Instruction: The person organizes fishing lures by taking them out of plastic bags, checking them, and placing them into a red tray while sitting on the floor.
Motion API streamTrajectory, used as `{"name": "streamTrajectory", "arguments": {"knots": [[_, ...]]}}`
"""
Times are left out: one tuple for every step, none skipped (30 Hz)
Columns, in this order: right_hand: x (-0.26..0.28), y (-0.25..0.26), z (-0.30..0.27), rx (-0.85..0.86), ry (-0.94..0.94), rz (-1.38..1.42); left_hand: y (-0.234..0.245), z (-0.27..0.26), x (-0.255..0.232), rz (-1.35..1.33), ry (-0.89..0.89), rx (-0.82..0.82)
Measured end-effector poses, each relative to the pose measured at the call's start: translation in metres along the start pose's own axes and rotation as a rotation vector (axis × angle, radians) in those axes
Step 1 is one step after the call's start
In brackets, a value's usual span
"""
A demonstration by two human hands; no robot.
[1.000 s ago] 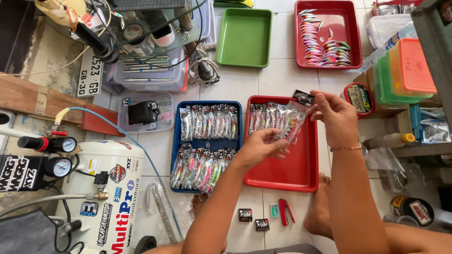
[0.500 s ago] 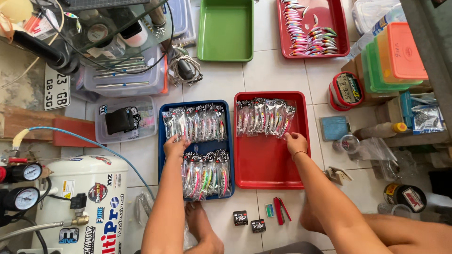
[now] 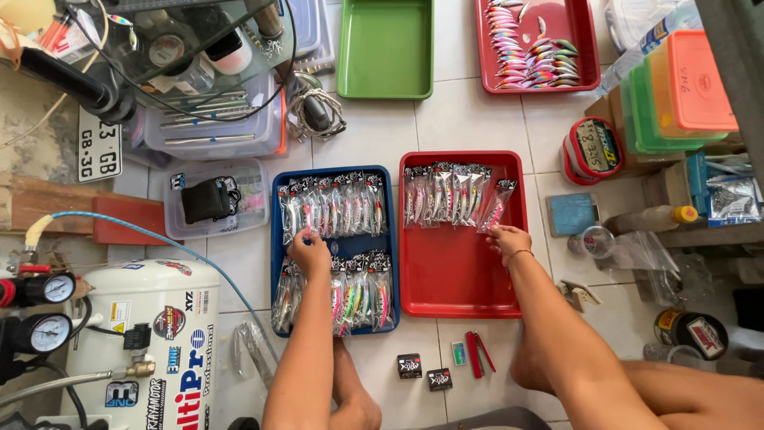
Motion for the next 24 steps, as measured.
{"name": "streamTrajectory", "arguments": {"knots": [[0.011, 0.003, -0.016, -0.001, 0.005, 0.002, 0.000, -0.012, -0.009, -0.004, -0.003, 0.001], [0.024, 0.005, -0.031, 0.006, 0.011, 0.058, 0.000, -0.024, -0.019, 0.021, -0.006, -0.020], [0.036, 0.007, -0.047, 0.014, 0.017, 0.114, 0.000, -0.035, -0.029, 0.046, -0.010, -0.040], [0.050, 0.007, -0.063, 0.017, 0.021, 0.113, -0.001, -0.048, -0.044, 0.041, -0.010, -0.043], [0.065, 0.004, -0.080, 0.141, 0.031, 0.139, -0.004, -0.061, -0.059, -0.100, -0.005, 0.071], [0.079, 0.001, -0.096, 0.266, 0.042, 0.165, -0.007, -0.074, -0.075, -0.242, -0.003, 0.185], [0.102, -0.003, -0.121, 0.270, 0.047, 0.164, -0.003, -0.092, -0.095, -0.246, -0.005, 0.182], [0.126, -0.009, -0.147, 0.386, 0.076, 0.114, -0.003, -0.111, -0.115, -0.319, 0.040, 0.345], [0.149, -0.014, -0.173, 0.501, 0.106, 0.062, -0.003, -0.131, -0.136, -0.391, 0.084, 0.508], [0.164, -0.014, -0.190, 0.503, 0.113, 0.061, -0.001, -0.143, -0.150, -0.397, 0.078, 0.507], [0.179, -0.016, -0.208, 0.632, 0.164, 0.009, -0.002, -0.157, -0.166, -0.491, 0.057, 0.628], [0.195, -0.020, -0.226, 0.763, 0.217, -0.045, -0.002, -0.170, -0.182, -0.584, 0.031, 0.749], [0.208, -0.018, -0.242, 0.766, 0.226, -0.045, 0.009, -0.184, -0.202, -0.589, 0.023, 0.747], [0.220, -0.019, -0.260, 0.901, 0.287, -0.070, 0.020, -0.198, -0.221, -0.669, 0.048, 0.791], [0.232, -0.018, -0.278, 1.036, 0.348, -0.096, 0.030, -0.213, -0.239, -0.748, 0.074, 0.834], [0.239, -0.017, -0.291, 1.038, 0.352, -0.096, 0.039, -0.220, -0.249, -0.749, 0.069, 0.833], [0.246, -0.017, -0.304, 1.115, 0.387, -0.103, 0.047, -0.227, -0.259, -0.768, -0.012, 0.814], [0.252, -0.017, -0.317, 1.190, 0.421, -0.108, 0.056, -0.234, -0.269, -0.783, -0.092, 0.797], [0.256, -0.015, -0.327, 1.190, 0.424, -0.105, 0.066, -0.241, -0.275, -0.782, -0.095, 0.798], [0.261, -0.013, -0.337, 1.201, 0.446, -0.154, 0.075, -0.247, -0.281, -0.772, -0.145, 0.781], [0.265, -0.012, -0.347, 1.211, 0.468, -0.203, 0.085, -0.254, -0.288, -0.762, -0.195, 0.763], [0.268, -0.013, -0.350, 1.210, 0.468, -0.200, 0.085, -0.258, -0.287, -0.760, -0.195, 0.765], [0.273, -0.012, -0.351, 1.068, 0.540, -0.112, 0.085, -0.262, -0.286, -0.730, -0.217, 0.804], [0.279, -0.011, -0.352, 0.924, 0.608, -0.028, 0.083, -0.267, -0.285, -0.703, -0.239, 0.844]]}}
Point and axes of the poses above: each hand's wrist, its own z-axis towards the middle knuckle, its own y-axis out of the back of the hand, x = y × z, the point moved 2 cm from there along z, towards the middle knuckle, and after that the axes turned 3 degrees about x, right-handed, at the moved point
